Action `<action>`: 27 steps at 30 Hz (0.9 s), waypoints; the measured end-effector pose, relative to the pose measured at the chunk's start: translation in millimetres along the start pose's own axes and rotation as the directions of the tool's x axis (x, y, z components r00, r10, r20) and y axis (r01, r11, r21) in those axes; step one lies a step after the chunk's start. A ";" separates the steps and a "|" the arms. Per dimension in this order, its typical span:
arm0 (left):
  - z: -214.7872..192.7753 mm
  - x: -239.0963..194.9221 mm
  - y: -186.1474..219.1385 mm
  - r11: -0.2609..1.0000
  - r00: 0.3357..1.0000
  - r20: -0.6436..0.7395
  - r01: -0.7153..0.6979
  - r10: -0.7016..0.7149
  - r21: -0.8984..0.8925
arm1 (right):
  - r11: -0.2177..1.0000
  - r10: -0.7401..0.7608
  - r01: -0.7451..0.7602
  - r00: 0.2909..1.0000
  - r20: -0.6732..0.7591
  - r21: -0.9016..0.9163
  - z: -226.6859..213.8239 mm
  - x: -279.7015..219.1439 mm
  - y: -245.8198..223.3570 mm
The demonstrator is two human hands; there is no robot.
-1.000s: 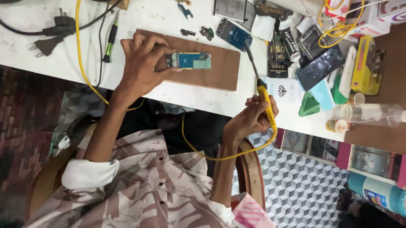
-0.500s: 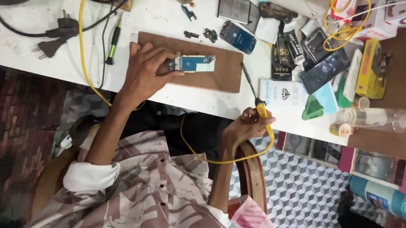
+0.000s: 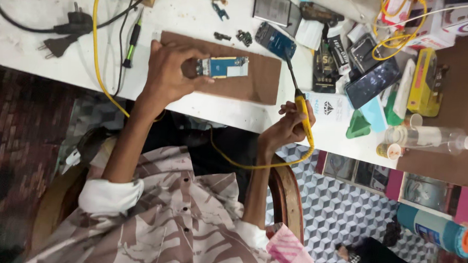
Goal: The person uses a soldering iron to work on a small blue circuit board placed on a brown mat. They repeatedly heat solder joints, reposition the board, and occasionally use a screwdriver to adjust components. The workspace is cluttered with tools and electronic parts.
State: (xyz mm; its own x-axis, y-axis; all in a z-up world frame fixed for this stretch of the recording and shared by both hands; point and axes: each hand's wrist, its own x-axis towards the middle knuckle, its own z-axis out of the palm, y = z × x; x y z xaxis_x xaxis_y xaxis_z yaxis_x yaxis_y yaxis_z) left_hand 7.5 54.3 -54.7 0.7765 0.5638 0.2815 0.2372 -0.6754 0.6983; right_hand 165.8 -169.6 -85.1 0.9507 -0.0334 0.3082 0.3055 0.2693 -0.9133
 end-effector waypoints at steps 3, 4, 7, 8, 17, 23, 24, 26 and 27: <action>1.7 2.3 8.5 1.000 0.998 -0.068 -0.009 0.009 0.003 | 0.996 -0.078 0.075 0.996 -0.038 -0.057 14.1 -4.8 2.9; 2.5 3.5 11.5 1.000 0.996 -0.084 0.002 -0.002 0.005 | 0.989 -0.100 0.093 0.993 -0.060 -0.112 18.2 -5.1 4.2; 4.8 6.0 13.8 1.000 0.995 -0.101 0.013 -0.014 -0.007 | 0.992 -0.065 0.052 0.992 -0.112 -0.114 21.9 -3.5 9.6; 4.5 4.0 12.9 1.000 0.995 -0.101 0.018 -0.020 -0.012 | 0.996 -0.030 0.020 0.992 -0.124 -0.087 21.2 -4.1 11.7; 5.7 0.6 8.8 1.000 0.993 -0.116 -0.006 0.007 0.004 | 0.999 -0.040 0.039 0.980 -0.197 -0.008 10.1 -3.6 22.7; 5.5 0.4 10.3 0.999 0.991 -0.125 0.038 -0.041 -0.033 | 0.957 -0.188 0.148 0.971 -0.146 -0.250 14.4 -20.3 14.9; 5.6 2.1 10.5 0.998 0.991 -0.125 0.038 -0.043 -0.041 | 0.953 -0.189 0.144 0.970 -0.152 -0.267 16.0 -19.4 13.8; 4.9 4.0 10.3 0.997 0.992 -0.120 0.039 -0.046 -0.059 | 0.943 -0.192 0.136 0.967 -0.165 -0.303 18.8 -19.4 12.3; 4.0 4.1 9.7 0.998 0.991 -0.125 0.034 -0.041 -0.053 | 0.943 -0.190 0.138 0.970 -0.151 -0.303 19.7 -20.2 12.3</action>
State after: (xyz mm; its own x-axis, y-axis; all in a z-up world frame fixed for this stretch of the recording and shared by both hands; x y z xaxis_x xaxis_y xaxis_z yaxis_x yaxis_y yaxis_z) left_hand 15.3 48.2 -49.4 0.6869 0.6460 0.3330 0.2324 -0.6293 0.7416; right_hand 149.4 -146.6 -97.3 0.8721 -0.2287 0.4327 0.4353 -0.0418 -0.8993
